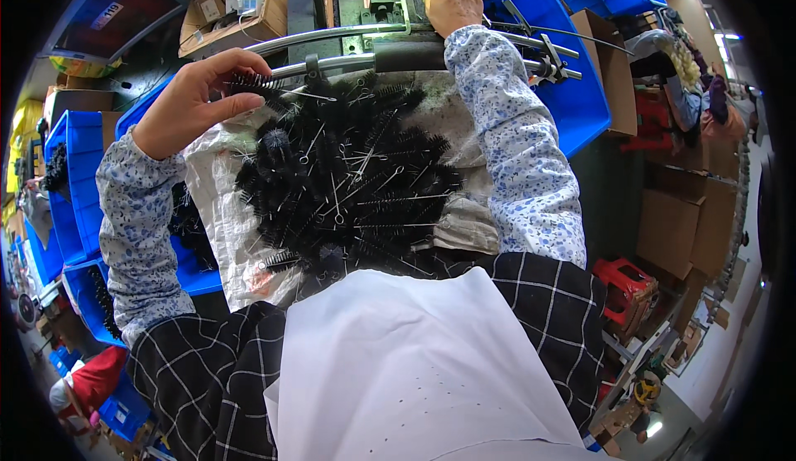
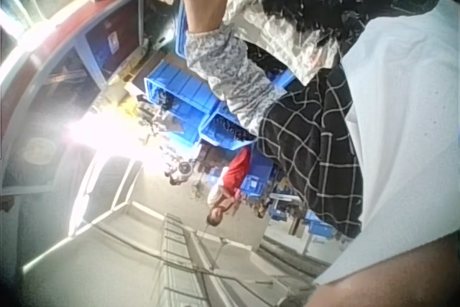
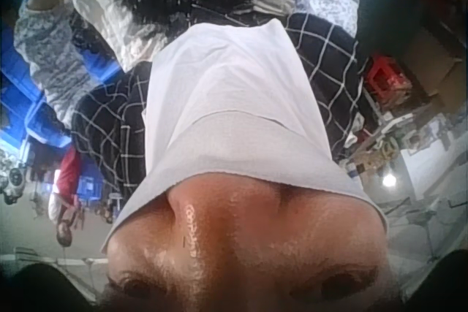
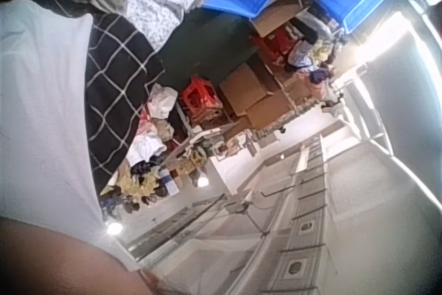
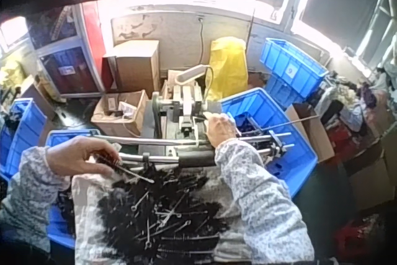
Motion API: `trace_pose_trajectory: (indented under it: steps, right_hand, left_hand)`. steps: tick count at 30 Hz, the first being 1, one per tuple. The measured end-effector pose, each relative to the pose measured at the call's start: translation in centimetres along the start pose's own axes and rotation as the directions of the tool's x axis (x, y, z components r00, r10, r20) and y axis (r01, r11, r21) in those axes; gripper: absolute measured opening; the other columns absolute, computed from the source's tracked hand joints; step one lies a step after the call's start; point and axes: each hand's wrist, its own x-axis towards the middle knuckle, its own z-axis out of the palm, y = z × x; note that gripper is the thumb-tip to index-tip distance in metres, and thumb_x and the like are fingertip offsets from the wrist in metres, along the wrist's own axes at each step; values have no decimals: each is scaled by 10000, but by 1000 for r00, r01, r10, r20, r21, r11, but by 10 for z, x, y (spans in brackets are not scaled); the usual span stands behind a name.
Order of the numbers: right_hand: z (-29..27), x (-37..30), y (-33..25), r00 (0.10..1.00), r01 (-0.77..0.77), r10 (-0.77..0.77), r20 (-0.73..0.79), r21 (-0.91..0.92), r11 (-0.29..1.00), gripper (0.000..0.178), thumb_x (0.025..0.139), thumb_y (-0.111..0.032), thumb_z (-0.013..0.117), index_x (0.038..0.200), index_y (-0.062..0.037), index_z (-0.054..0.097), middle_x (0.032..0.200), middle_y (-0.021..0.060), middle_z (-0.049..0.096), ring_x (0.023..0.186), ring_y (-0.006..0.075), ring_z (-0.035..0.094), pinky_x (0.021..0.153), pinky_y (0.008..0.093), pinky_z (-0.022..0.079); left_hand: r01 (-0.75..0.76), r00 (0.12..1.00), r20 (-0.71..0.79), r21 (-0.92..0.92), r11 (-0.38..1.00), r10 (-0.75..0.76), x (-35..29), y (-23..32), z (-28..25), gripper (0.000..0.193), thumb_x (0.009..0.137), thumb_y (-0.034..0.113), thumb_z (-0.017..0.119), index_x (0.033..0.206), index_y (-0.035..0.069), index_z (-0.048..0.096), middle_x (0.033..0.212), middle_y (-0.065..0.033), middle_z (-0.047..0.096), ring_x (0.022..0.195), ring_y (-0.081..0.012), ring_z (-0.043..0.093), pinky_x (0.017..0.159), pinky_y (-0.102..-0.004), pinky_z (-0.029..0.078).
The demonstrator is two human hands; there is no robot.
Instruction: The person assembles small black bristle brushes by inserting metal wire loops into the bristle heads. They pick up brushes from a white sack, insert the wire, and place the finished items into a blue bin. The process is repeated continuously throughout the clip.
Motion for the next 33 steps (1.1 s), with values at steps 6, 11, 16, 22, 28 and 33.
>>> trace_pose_trajectory:
  steps: [6,11,16,22,28,33]
  right_hand:
    - [16,9,14,997,75,-76,3,81,994,313,828,-244,607,1130,-168,641,933,112,671,862,291,608,817,404,478]
    - [7,7,8,998,62,-62,-28,6,998,327,828,-251,602,1137,-144,621,1028,117,623,969,313,563,829,435,447]
    - [0,-8,11,990,-141,141,19,-4,990,355,769,-291,633,1073,-107,639,1041,81,641,1054,280,551,862,446,423]
    - [15,-8,2,989,-94,99,-107,58,994,247,753,-244,603,933,-84,657,963,84,662,992,280,600,810,462,447]
    - [13,8,-40,992,-129,130,2,38,991,234,774,-251,587,924,-87,660,939,77,668,945,267,615,783,457,438]
    - [2,7,-37,992,-123,122,41,22,992,248,766,-271,582,940,-110,655,976,73,665,1011,269,591,803,472,404]
  left_hand:
    - [-49,999,-22,1,999,49,5,9,2,312,835,100,668,1120,29,565,1048,-39,585,955,-116,544,858,-275,442]
    - [-60,998,19,9,998,60,13,18,3,318,831,83,668,1121,15,557,1069,-48,581,989,-122,540,901,-284,430]
    - [-120,992,-48,-4,993,120,6,9,2,311,833,115,674,1114,32,571,1009,-41,596,922,-115,560,840,-270,458]
    - [-89,996,-18,-16,996,89,12,14,3,322,825,96,680,1118,32,565,1060,-44,583,971,-121,543,885,-276,435]
    - [-79,997,-18,-20,997,78,19,27,0,325,821,108,684,1114,26,570,1059,-45,586,971,-122,545,886,-279,433]
    - [-120,992,-39,84,989,123,20,37,-3,263,865,69,605,1121,14,578,1082,-61,575,1002,-134,537,894,-280,429]
